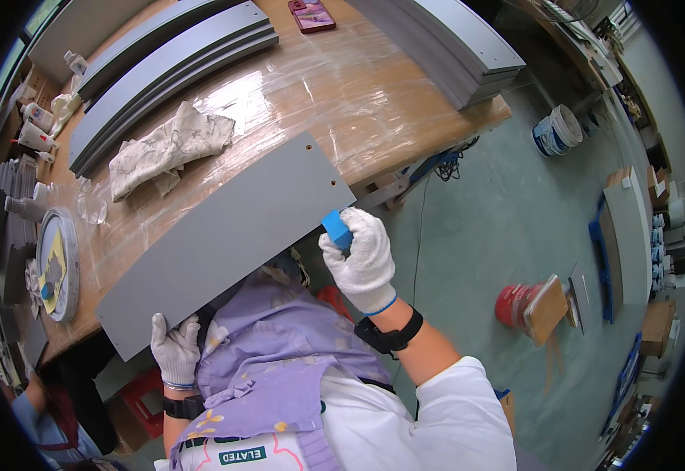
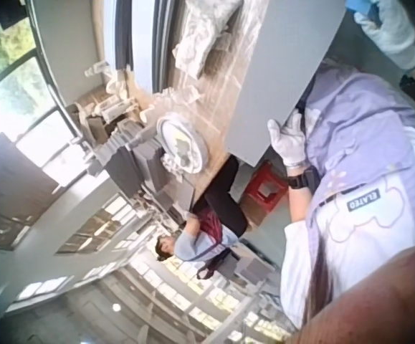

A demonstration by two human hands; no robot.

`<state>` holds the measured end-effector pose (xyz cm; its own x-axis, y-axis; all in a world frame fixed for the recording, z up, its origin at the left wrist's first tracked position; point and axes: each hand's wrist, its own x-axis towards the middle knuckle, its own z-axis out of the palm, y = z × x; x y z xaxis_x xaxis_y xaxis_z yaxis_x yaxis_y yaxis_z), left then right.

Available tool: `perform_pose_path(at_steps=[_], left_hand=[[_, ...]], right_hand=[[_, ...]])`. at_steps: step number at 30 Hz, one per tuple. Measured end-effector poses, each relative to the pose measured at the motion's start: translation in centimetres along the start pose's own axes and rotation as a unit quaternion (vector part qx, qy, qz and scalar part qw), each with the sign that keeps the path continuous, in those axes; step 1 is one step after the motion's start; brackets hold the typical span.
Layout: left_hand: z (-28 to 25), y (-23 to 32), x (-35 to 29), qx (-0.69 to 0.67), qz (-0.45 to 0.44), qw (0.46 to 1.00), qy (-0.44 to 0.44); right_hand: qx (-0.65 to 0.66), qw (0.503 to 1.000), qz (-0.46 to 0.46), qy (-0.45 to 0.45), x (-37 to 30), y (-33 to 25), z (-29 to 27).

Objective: The person wipes a gray rectangular panel with a cloth and then sands its edges using a blue sanding block. The person flips the panel over to sand the opposite side. Another person is visible in the background working on a similar panel.

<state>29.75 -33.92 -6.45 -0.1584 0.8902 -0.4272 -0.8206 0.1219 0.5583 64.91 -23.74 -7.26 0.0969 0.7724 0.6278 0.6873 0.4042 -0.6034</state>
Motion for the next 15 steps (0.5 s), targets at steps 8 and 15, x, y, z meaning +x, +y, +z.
perform_pose_path(at_steps=[8,15], left_hand=[[0.0,0.2,-0.3,-0.018,0.002,1.000,0.014],[1.0,0.3,0.2,-0.023,-0.011,1.000,-0.009]], right_hand=[[-0.087,0.996,0.017,0.015,1.5,2.7,-1.3],[-0.085,0.994,0.030,0.066,2.6,3.4,-3.4]])
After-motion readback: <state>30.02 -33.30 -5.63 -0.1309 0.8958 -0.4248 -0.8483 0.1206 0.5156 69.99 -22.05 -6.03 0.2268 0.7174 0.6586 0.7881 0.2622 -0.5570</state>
